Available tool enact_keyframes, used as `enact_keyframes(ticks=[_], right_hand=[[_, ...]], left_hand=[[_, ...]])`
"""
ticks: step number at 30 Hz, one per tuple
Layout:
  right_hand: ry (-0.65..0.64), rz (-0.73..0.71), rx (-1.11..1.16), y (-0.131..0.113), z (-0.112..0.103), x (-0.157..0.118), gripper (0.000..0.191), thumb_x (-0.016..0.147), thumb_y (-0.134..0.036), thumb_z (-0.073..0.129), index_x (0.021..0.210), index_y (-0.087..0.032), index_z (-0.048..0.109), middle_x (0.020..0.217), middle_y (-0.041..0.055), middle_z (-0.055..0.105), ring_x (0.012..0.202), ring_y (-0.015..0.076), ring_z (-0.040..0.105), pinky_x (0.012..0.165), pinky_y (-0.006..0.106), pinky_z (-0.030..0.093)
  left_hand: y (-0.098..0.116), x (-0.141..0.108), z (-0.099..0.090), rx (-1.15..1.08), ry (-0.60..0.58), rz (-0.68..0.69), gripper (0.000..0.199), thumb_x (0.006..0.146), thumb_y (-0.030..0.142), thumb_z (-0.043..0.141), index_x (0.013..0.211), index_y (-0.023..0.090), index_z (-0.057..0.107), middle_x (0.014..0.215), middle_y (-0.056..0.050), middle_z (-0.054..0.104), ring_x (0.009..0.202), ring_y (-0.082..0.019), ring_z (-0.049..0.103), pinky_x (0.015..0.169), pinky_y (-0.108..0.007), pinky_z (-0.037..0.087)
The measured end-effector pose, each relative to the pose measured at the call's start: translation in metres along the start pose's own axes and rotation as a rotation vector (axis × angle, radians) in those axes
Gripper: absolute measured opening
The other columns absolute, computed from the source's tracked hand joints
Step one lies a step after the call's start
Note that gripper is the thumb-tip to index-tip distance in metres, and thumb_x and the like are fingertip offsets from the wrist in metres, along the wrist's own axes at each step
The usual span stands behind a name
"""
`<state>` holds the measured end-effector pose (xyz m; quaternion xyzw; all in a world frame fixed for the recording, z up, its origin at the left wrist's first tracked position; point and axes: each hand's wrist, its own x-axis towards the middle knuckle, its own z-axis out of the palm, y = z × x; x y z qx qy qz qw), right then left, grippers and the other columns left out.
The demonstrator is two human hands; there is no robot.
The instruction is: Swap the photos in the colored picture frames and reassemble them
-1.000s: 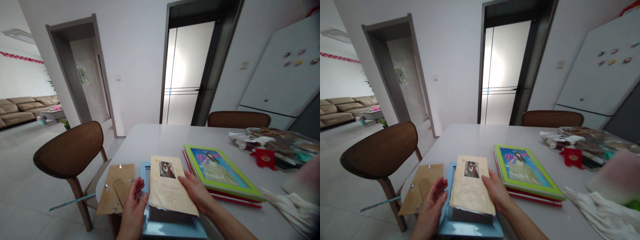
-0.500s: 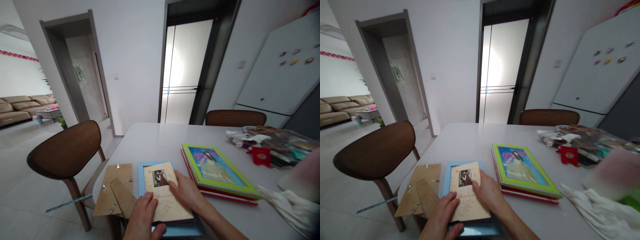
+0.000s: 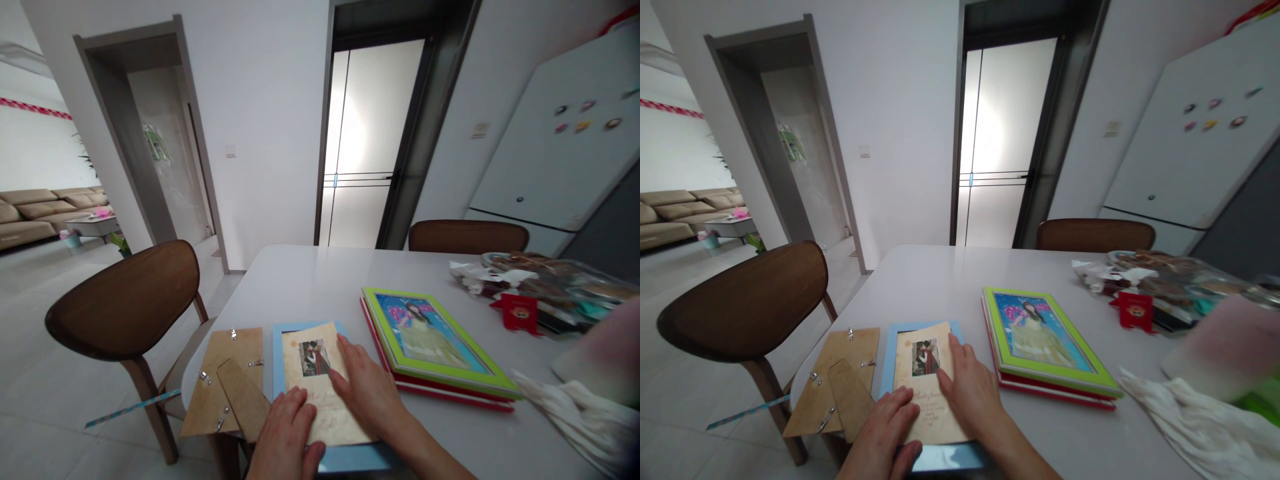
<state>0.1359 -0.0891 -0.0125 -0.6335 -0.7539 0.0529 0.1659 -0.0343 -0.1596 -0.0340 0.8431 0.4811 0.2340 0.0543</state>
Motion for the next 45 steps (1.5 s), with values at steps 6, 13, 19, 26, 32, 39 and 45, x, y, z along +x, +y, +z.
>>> enact_keyframes(ticks=[6,13,19,26,32,39,45], right_hand=[[0.027,-0.007,-0.07,0.003,0.003,0.0,0.049,0.074,-0.033,0.046,0.12,-0.019,0.038,0.099,0.0094,0.051,0.07,0.0195,0.056,0.056,0.028,0.04],[-0.038,-0.358,0.114,-0.01,-0.01,-0.016,0.039,0.07,-0.035,0.053,0.107,-0.025,0.053,0.116,0.009,0.047,0.106,0.0254,0.042,0.086,0.038,0.032],[-0.156,-0.409,0.156,-0.02,-0.008,-0.024,0.027,0.073,-0.033,0.05,0.097,-0.024,0.058,0.12,0.0082,0.046,0.112,0.0255,0.036,0.091,0.043,0.028],[-0.074,-0.394,0.432,-0.02,-0.005,-0.031,0.037,0.079,-0.036,0.042,0.11,-0.019,0.052,0.118,0.0115,0.048,0.111,0.0219,0.04,0.094,0.039,0.032],[0.142,-0.307,0.765,-0.019,-0.036,-0.04,0.042,0.079,-0.035,0.041,0.12,-0.025,0.041,0.122,0.0059,0.046,0.113,0.0213,0.04,0.095,0.038,0.032],[-0.093,-0.123,0.77,0.015,-0.042,-0.042,0.037,0.077,-0.041,0.041,0.104,-0.021,0.057,0.113,0.0092,0.055,0.106,0.0234,0.047,0.093,0.042,0.034],[-0.129,-0.281,0.44,0.023,-0.02,-0.042,0.043,0.067,-0.039,0.055,0.105,-0.019,0.058,0.12,0.0122,0.048,0.108,0.0248,0.044,0.092,0.04,0.034]], left_hand=[[-0.008,-0.008,-0.011,-0.048,0.023,0.005,0.042,0.071,0.021,0.053,0.113,0.017,0.046,0.119,-0.014,0.051,0.111,-0.026,0.044,0.091,-0.045,0.039],[-0.082,-0.055,-0.042,0.236,0.104,-0.282,0.062,0.058,0.016,0.06,0.117,0.021,0.044,0.124,-0.012,0.046,0.113,-0.031,0.041,0.089,-0.049,0.037],[-0.101,-0.069,-0.047,0.393,0.086,-0.16,0.058,0.061,0.006,0.049,0.114,0.029,0.047,0.119,-0.003,0.053,0.106,-0.024,0.049,0.084,-0.038,0.045],[-0.088,-0.061,-0.068,0.422,0.304,-0.092,0.042,0.079,0.017,0.04,0.119,0.028,0.041,0.114,-0.004,0.056,0.105,-0.021,0.05,0.084,-0.039,0.045],[-0.031,-0.019,-0.061,0.295,0.421,0.079,0.052,0.077,0.007,0.037,0.125,0.026,0.032,0.112,-0.003,0.058,0.109,-0.018,0.048,0.087,-0.033,0.043],[0.009,-0.004,-0.01,0.193,0.166,0.185,0.046,0.078,0.014,0.043,0.122,0.024,0.039,0.113,-0.003,0.056,0.104,-0.022,0.051,0.083,-0.032,0.048],[0.015,0.008,0.007,0.055,0.042,0.112,0.038,0.074,0.015,0.05,0.112,0.023,0.05,0.113,-0.006,0.056,0.105,-0.022,0.051,0.084,-0.033,0.047]])
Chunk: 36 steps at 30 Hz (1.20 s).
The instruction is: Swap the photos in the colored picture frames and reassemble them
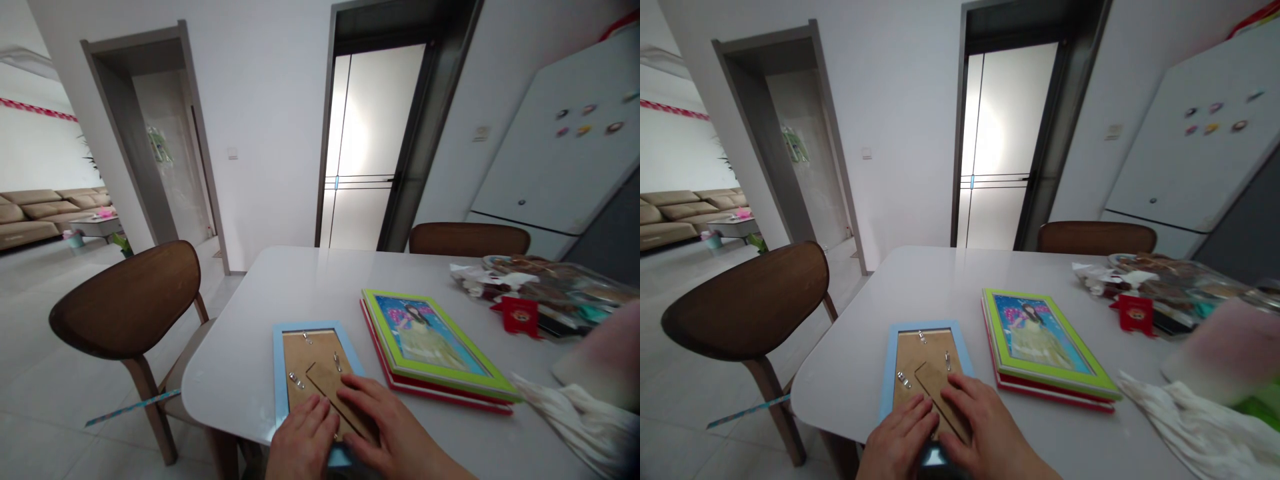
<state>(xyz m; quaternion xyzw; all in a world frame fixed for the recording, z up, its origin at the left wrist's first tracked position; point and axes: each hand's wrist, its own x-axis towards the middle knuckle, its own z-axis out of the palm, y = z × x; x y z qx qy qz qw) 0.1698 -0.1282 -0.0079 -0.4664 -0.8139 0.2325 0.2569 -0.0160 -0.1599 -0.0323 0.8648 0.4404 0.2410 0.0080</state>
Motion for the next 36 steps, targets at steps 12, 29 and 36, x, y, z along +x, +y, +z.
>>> enact_keyframes(ticks=[12,29,36], right_hand=[[0.022,-0.114,-0.218,0.008,0.007,0.009,0.031,0.075,-0.029,0.047,0.103,-0.02,0.057,0.108,0.0086,0.054,0.1,0.0205,0.046,0.087,0.036,0.035],[0.021,-0.125,-0.319,0.029,0.003,0.038,0.027,0.077,-0.014,0.038,0.095,-0.017,0.058,0.112,0.0082,0.046,0.105,0.0201,0.039,0.091,0.034,0.033],[0.079,-0.104,-0.327,0.014,0.005,0.04,0.027,0.076,-0.015,0.039,0.095,-0.016,0.059,0.111,0.0117,0.048,0.103,0.0231,0.041,0.089,0.04,0.034]], left_hand=[[-0.013,-0.009,-0.026,-0.195,-0.238,-0.18,0.022,0.062,0.026,0.062,0.082,0.019,0.056,0.121,-0.013,0.049,0.115,-0.027,0.039,0.095,-0.05,0.028],[-0.009,-0.003,-0.036,-0.205,-0.34,-0.328,0.025,0.058,0.018,0.062,0.081,0.017,0.054,0.125,-0.013,0.045,0.118,-0.023,0.035,0.1,-0.046,0.019],[-0.008,-0.003,-0.04,-0.19,-0.361,-0.291,0.023,0.062,0.022,0.061,0.082,0.014,0.053,0.123,-0.017,0.046,0.117,-0.024,0.037,0.1,-0.047,0.02]])
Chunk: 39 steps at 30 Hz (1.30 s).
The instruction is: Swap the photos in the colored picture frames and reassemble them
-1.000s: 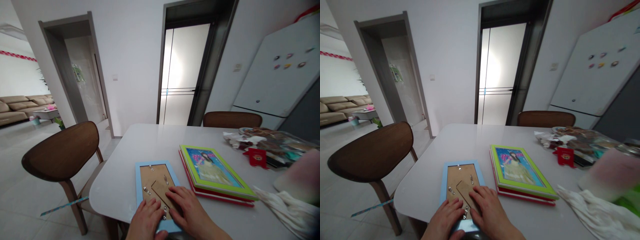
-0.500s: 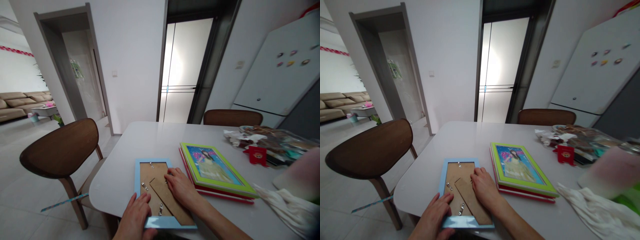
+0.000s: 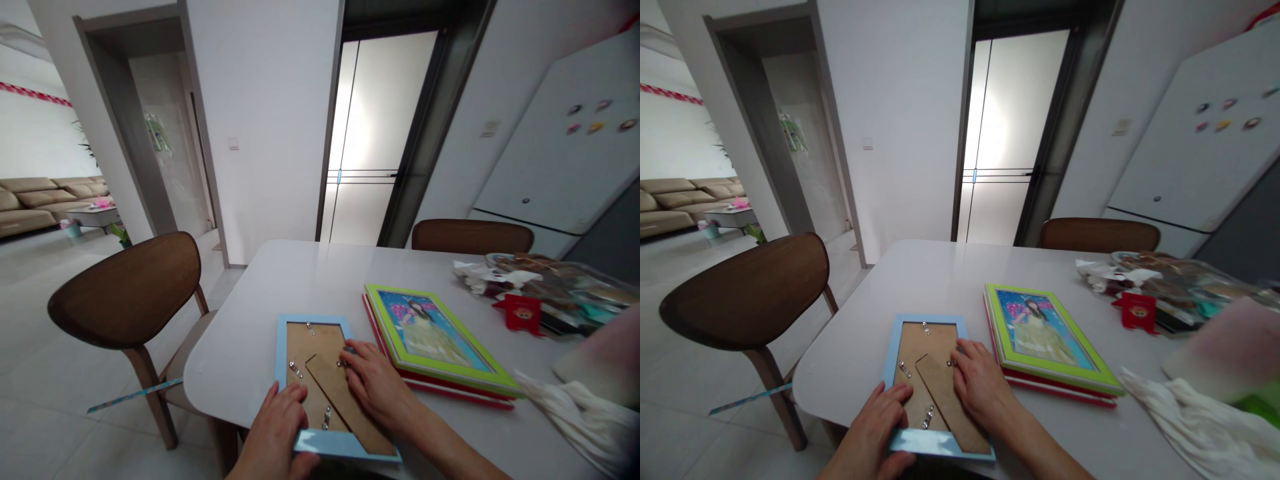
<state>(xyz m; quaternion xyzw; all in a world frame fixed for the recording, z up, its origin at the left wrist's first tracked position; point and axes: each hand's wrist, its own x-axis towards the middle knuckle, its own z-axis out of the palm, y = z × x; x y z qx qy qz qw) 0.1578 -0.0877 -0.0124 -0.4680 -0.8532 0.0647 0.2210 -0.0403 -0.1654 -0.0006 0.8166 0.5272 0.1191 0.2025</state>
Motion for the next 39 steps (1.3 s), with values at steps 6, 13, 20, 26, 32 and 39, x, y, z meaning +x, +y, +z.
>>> enact_keyframes(ticks=[6,13,20,26,32,39], right_hand=[[-0.194,-0.245,0.191,-0.037,-0.007,-0.007,0.025,0.07,-0.01,0.045,0.079,-0.024,0.064,0.097,0.0037,0.054,0.092,0.0178,0.047,0.082,0.033,0.037],[-0.281,-0.345,0.127,-0.026,-0.011,-0.037,0.042,0.074,-0.034,0.049,0.115,-0.027,0.046,0.127,0.0056,0.04,0.115,0.0254,0.03,0.093,0.042,0.026],[-0.318,-0.351,0.056,-0.026,-0.006,-0.036,0.046,0.073,-0.039,0.05,0.117,-0.032,0.043,0.129,0.0045,0.037,0.115,0.0265,0.031,0.091,0.043,0.027],[-0.197,-0.269,0.167,-0.032,-0.007,-0.035,0.03,0.08,-0.032,0.043,0.107,-0.03,0.053,0.116,0.0049,0.048,0.106,0.0204,0.04,0.088,0.036,0.033],[-0.204,-0.225,0.199,-0.039,-0.007,-0.026,0.021,0.078,-0.022,0.046,0.089,-0.032,0.062,0.101,0.0024,0.054,0.096,0.0185,0.043,0.081,0.034,0.036],[-0.239,-0.145,0.207,-0.042,0.002,-0.008,0.014,0.071,-0.021,0.055,0.073,-0.029,0.066,0.089,0.0015,0.054,0.088,0.0176,0.044,0.077,0.035,0.033]], left_hand=[[-0.003,-0.002,0.001,-0.013,0.023,0.014,0.023,0.062,0.021,0.061,0.082,0.014,0.053,0.12,-0.016,0.049,0.116,-0.024,0.037,0.101,-0.047,0.019],[-0.005,-0.003,0.002,-0.039,0.069,0.032,0.023,0.062,0.017,0.06,0.083,0.016,0.051,0.12,-0.015,0.049,0.116,-0.024,0.039,0.1,-0.048,0.021],[-0.008,-0.004,0.007,-0.027,0.101,0.066,0.022,0.063,0.016,0.059,0.083,0.016,0.05,0.12,-0.015,0.049,0.115,-0.023,0.039,0.1,-0.048,0.022],[-0.011,-0.005,0.006,-0.019,0.077,0.061,0.023,0.062,0.019,0.061,0.083,0.016,0.051,0.121,-0.014,0.049,0.116,-0.023,0.038,0.1,-0.047,0.021],[-0.009,-0.004,0.001,-0.042,0.042,0.024,0.023,0.061,0.019,0.062,0.082,0.017,0.052,0.122,-0.013,0.048,0.117,-0.022,0.037,0.101,-0.046,0.018],[-0.009,-0.005,-0.001,-0.08,0.063,0.018,0.019,0.062,0.019,0.059,0.079,0.018,0.052,0.121,-0.012,0.049,0.116,-0.022,0.038,0.1,-0.047,0.018]])
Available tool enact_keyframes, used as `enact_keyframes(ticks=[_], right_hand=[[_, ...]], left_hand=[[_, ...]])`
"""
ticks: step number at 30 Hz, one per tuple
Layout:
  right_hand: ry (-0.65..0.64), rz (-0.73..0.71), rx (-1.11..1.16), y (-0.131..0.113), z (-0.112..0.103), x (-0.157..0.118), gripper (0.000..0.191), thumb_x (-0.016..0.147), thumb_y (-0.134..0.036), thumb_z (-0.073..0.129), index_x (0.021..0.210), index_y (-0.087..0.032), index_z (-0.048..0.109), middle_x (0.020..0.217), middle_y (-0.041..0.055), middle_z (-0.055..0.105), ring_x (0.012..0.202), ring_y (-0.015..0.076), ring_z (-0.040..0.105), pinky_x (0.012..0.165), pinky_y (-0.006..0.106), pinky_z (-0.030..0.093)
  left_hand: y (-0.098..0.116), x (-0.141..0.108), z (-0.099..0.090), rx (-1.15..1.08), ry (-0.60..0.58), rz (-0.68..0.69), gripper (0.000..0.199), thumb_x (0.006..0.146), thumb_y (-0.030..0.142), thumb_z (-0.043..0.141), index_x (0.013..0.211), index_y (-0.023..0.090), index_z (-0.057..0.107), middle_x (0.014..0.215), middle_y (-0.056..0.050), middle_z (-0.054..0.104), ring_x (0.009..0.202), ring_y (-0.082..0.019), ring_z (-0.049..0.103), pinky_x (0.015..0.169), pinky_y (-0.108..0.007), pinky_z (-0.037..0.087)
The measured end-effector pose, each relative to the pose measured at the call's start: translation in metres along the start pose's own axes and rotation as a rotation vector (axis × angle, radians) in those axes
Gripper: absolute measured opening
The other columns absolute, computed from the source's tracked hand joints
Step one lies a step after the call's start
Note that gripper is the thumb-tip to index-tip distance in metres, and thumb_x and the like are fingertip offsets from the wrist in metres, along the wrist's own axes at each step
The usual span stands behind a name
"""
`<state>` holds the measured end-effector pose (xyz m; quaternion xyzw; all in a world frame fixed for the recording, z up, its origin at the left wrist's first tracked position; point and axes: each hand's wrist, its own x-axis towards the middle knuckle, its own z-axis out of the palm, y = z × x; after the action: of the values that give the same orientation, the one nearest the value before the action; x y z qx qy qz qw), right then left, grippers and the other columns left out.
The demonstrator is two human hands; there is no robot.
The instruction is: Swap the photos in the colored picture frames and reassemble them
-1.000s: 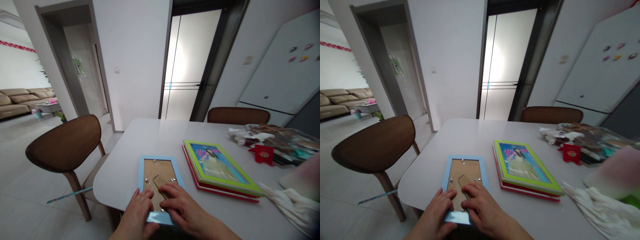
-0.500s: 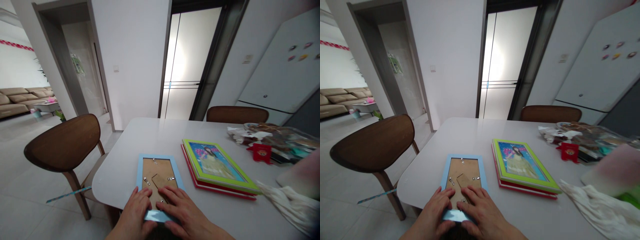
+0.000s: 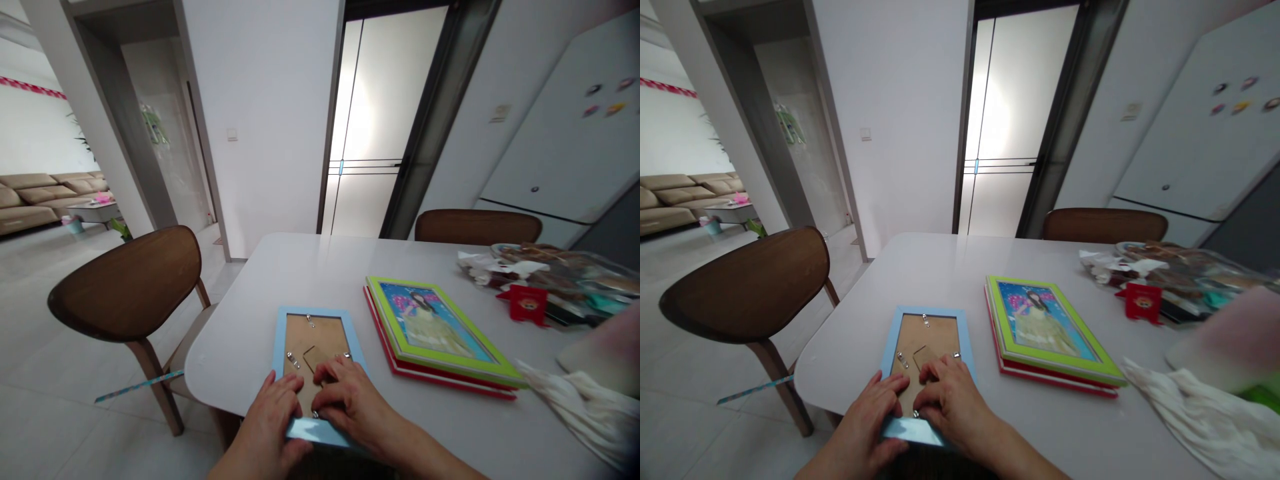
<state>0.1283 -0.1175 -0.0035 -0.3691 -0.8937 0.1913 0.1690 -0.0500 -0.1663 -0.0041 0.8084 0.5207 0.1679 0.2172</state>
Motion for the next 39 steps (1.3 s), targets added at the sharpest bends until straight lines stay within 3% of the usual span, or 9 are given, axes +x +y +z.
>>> enact_keyframes(ticks=[6,11,17,22,27,29,33,39], right_hand=[[-0.013,-0.067,0.002,0.002,-0.001,-0.005,0.029,0.066,-0.008,0.05,0.076,-0.031,0.065,0.092,-0.0003,0.053,0.09,0.0167,0.042,0.08,0.034,0.031],[-0.005,-0.071,0.014,-0.002,-0.004,-0.008,0.026,0.067,-0.01,0.049,0.075,-0.029,0.065,0.093,0.0006,0.053,0.091,0.0175,0.043,0.081,0.035,0.031],[0.13,0.05,0.053,-0.004,0.003,0.024,0.023,0.079,-0.021,0.042,0.092,-0.023,0.061,0.09,0.0039,0.056,0.084,0.0152,0.047,0.076,0.029,0.034],[0.115,0.027,-0.126,-0.003,0.018,0.053,0.019,0.079,-0.019,0.044,0.077,-0.021,0.064,0.08,0.0023,0.057,0.08,0.0153,0.045,0.072,0.028,0.032],[0.081,-0.063,-0.133,-0.003,0.021,0.052,0.021,0.079,-0.02,0.045,0.069,-0.021,0.063,0.08,0.0012,0.058,0.08,0.0146,0.046,0.073,0.028,0.032],[0.11,-0.015,-0.077,0.002,0.017,0.053,0.017,0.078,-0.019,0.047,0.074,-0.022,0.063,0.082,0.0007,0.058,0.08,0.0136,0.048,0.073,0.025,0.034],[0.242,0.238,-0.066,0.026,0.008,0.069,0.019,0.078,-0.021,0.045,0.088,-0.017,0.061,0.086,0.0049,0.06,0.08,0.0139,0.052,0.072,0.024,0.036],[0.319,0.437,-0.128,0.053,0.013,0.096,0.02,0.076,-0.024,0.045,0.076,-0.017,0.063,0.078,0.0072,0.064,0.073,0.0177,0.055,0.064,0.027,0.036]], left_hand=[[0.0,0.0,-0.002,0.0,-0.007,0.002,0.02,0.061,0.017,0.059,0.079,0.018,0.052,0.121,-0.011,0.049,0.116,-0.021,0.038,0.1,-0.046,0.018],[0.001,0.001,-0.002,-0.02,0.005,-0.006,0.022,0.059,0.015,0.06,0.079,0.018,0.051,0.12,-0.01,0.05,0.116,-0.02,0.038,0.101,-0.045,0.018],[-0.001,0.001,0.0,-0.056,0.023,-0.01,0.022,0.056,0.016,0.063,0.075,0.019,0.051,0.119,-0.01,0.051,0.115,-0.021,0.039,0.1,-0.046,0.017],[-0.005,0.001,0.003,-0.076,0.057,0.031,0.024,0.056,0.02,0.066,0.076,0.02,0.052,0.113,-0.008,0.055,0.111,-0.021,0.043,0.1,-0.046,0.016],[-0.007,0.0,0.005,-0.085,0.06,0.037,0.026,0.055,0.02,0.067,0.076,0.02,0.053,0.113,-0.007,0.055,0.111,-0.021,0.043,0.101,-0.045,0.016],[-0.008,0.001,0.005,-0.078,0.049,0.033,0.025,0.055,0.02,0.067,0.075,0.019,0.053,0.113,-0.009,0.055,0.111,-0.022,0.043,0.101,-0.045,0.017],[-0.009,0.003,0.006,-0.061,0.027,0.046,0.026,0.054,0.019,0.066,0.076,0.019,0.052,0.114,-0.011,0.055,0.111,-0.025,0.044,0.098,-0.05,0.019],[-0.011,0.005,0.009,-0.065,0.03,0.018,0.03,0.051,0.02,0.069,0.074,0.019,0.052,0.114,-0.011,0.054,0.112,-0.025,0.043,0.099,-0.049,0.018]])
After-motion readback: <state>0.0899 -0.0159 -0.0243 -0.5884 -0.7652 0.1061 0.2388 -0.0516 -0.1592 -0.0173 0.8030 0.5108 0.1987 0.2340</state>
